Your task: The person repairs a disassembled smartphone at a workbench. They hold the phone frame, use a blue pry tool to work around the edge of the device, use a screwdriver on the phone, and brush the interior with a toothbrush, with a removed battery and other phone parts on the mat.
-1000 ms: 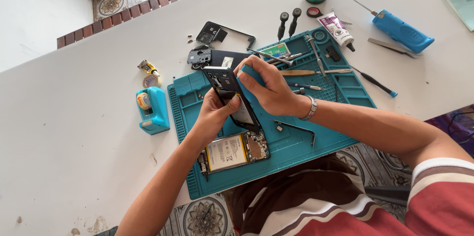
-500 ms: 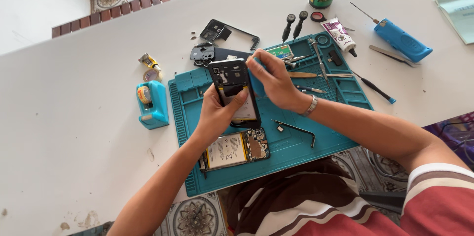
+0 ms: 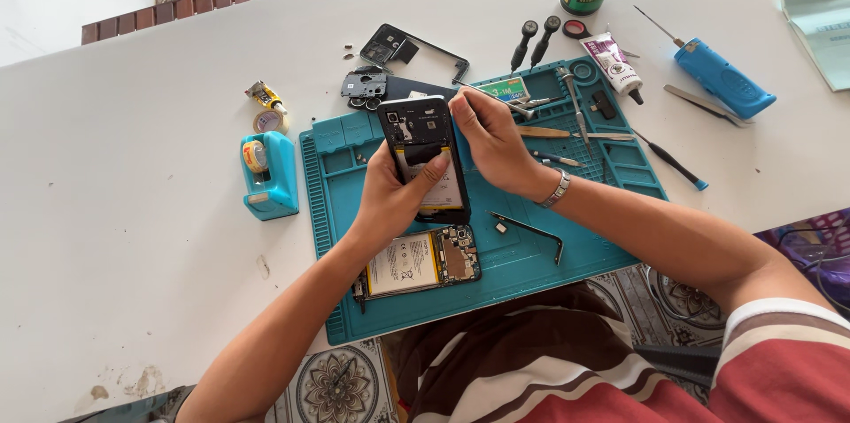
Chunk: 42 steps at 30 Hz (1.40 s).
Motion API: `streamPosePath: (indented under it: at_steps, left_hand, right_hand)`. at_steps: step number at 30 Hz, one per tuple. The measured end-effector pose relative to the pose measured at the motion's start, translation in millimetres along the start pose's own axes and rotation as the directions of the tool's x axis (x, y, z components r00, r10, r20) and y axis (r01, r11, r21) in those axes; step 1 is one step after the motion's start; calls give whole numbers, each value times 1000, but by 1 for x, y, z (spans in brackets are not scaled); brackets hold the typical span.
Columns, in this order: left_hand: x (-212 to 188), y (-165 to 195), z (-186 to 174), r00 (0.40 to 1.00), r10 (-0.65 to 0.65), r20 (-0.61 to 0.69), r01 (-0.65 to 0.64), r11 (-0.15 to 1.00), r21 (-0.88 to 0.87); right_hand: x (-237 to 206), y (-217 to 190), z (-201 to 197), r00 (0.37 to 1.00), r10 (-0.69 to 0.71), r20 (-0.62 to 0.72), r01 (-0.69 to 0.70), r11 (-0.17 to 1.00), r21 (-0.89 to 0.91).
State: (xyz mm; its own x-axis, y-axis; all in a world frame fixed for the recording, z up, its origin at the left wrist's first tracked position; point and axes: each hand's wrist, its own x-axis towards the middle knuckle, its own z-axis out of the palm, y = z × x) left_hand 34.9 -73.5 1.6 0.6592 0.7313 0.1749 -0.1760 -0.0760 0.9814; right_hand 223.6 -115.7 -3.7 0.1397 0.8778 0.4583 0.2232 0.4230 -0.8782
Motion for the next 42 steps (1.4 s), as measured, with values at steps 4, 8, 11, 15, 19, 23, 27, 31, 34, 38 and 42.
streamPosePath:
  at_steps: [4, 8, 11, 15, 19, 23, 27, 31, 34, 38, 42]
  left_hand:
    - [0, -2, -2, 1000, -23, -3, 23, 1000, -12]
    - [0, -10, -5, 1000, 23, 9, -23, 999, -22]
    - [6, -18, -12, 999, 38, -12, -39, 998, -55]
    - [13, -22, -31, 997, 32, -70, -53, 940, -336]
    - [16, -12, -44, 991, 40, -126, -83, 928, -362]
    - [17, 6, -47, 998, 21, -64, -42, 932, -359]
    - [19, 17, -45, 999, -3, 50, 20, 935, -353]
    - [19, 18, -48, 999, -53, 12, 54, 942, -331]
    - [20, 17, -56, 995, -93, -34, 78, 949, -307]
    - [24, 17, -70, 992, -122, -37, 104, 944, -314]
    - [26, 15, -76, 993, -116, -4, 109, 949, -297]
  right_hand:
    - [-2, -1, 4, 999, 28, -20, -28, 1000, 12]
    - [-1, -5, 3, 1000, 6, -29, -7, 999, -42]
    - [2, -9, -3, 995, -42, -90, 31, 992, -126]
    - [25, -10, -25, 993, -9, -119, -24, 962, -271]
    - [36, -7, -37, 947, -200, 253, 322, 574, -753]
    - [37, -5, -35, 909, -251, 332, 414, 482, -772]
    - [38, -10, -36, 887, -312, 339, 447, 404, -798]
    - [33, -20, -36, 839, -384, 386, 530, 417, -738]
    - [30, -24, -30, 816, -299, 495, 574, 523, -631]
    - [27, -32, -22, 791, -130, 598, 520, 658, -544]
    - [30, -46, -28, 745, 253, 617, 364, 622, -694]
